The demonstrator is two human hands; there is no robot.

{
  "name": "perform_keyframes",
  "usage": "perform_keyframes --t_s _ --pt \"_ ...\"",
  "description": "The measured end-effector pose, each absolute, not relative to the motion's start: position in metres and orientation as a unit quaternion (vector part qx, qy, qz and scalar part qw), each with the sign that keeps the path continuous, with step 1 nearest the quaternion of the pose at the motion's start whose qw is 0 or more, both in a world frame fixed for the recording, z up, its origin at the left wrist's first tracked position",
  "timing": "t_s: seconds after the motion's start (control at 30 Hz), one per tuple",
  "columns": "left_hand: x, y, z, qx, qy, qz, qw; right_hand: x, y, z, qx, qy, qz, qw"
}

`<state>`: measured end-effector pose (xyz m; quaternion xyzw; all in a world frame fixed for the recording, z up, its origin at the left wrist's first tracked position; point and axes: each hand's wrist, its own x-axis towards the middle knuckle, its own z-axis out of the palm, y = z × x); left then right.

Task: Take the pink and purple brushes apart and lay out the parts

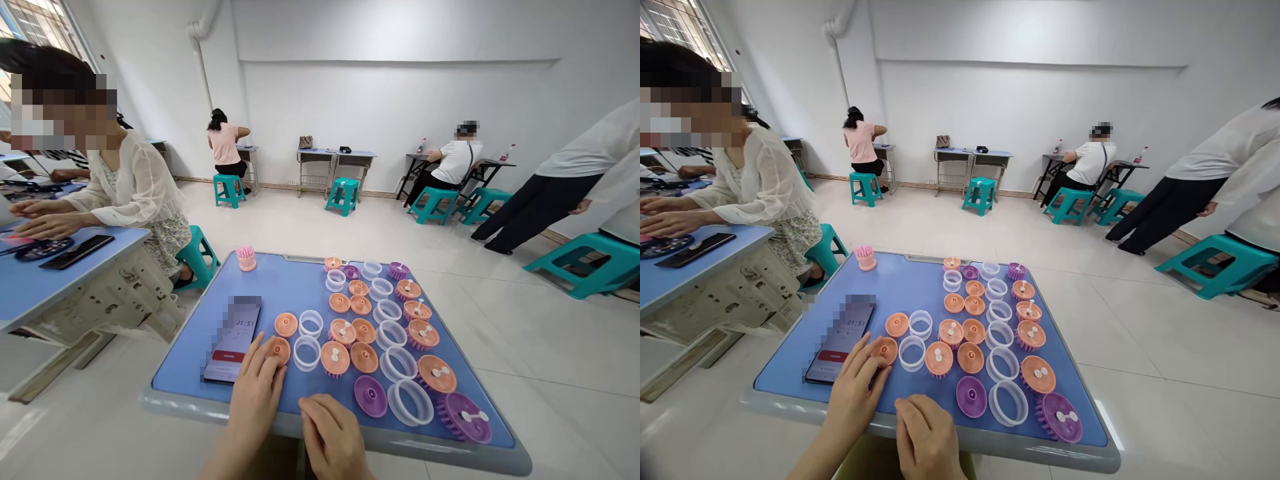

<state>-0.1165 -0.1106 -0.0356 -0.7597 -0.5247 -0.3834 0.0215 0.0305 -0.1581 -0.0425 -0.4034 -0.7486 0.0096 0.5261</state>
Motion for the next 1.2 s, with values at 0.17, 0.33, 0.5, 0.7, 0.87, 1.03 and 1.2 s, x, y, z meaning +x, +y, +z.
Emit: perform_keyframes --t_s 0.17,0.33,0.5,0.7,0.87,1.03,1.2 --pt "-0.114 -0.116 -0.031 -0.759 -0.538 -0.367 0.033 0.031 -0.158 -0.046 -0.400 -0.754 0.006 0.522" --pt "-0.112 -0.118 -0.031 -0.764 -0.537 -0.354 0.049 0.032 -0.156 -0.048 -0.380 -0.760 -0.001 0.527" --pt "-0.111 -0.117 -0.035 -0.769 -0.522 -0.367 0.044 0.032 -0.156 -0.047 -0.378 -0.761 -0.010 0.526" --pt "-0.112 -0.114 -0.038 -0.767 -0.510 -0.380 0.082 0.031 -0.157 -0.048 -0.375 -0.762 -0.015 0.528" --pt "-0.111 -0.116 -0.035 -0.770 -0.499 -0.389 0.080 0.031 -0.155 -0.049 -0.377 -0.762 -0.026 0.526" --pt "-0.118 -0.122 -0.018 -0.761 -0.469 -0.445 0.052 0.032 -0.154 -0.048 -0.373 -0.766 -0.038 0.521" --pt "-0.163 -0.090 0.022 -0.709 -0.504 -0.487 0.076 0.031 -0.153 -0.052 -0.392 -0.755 -0.082 0.520"
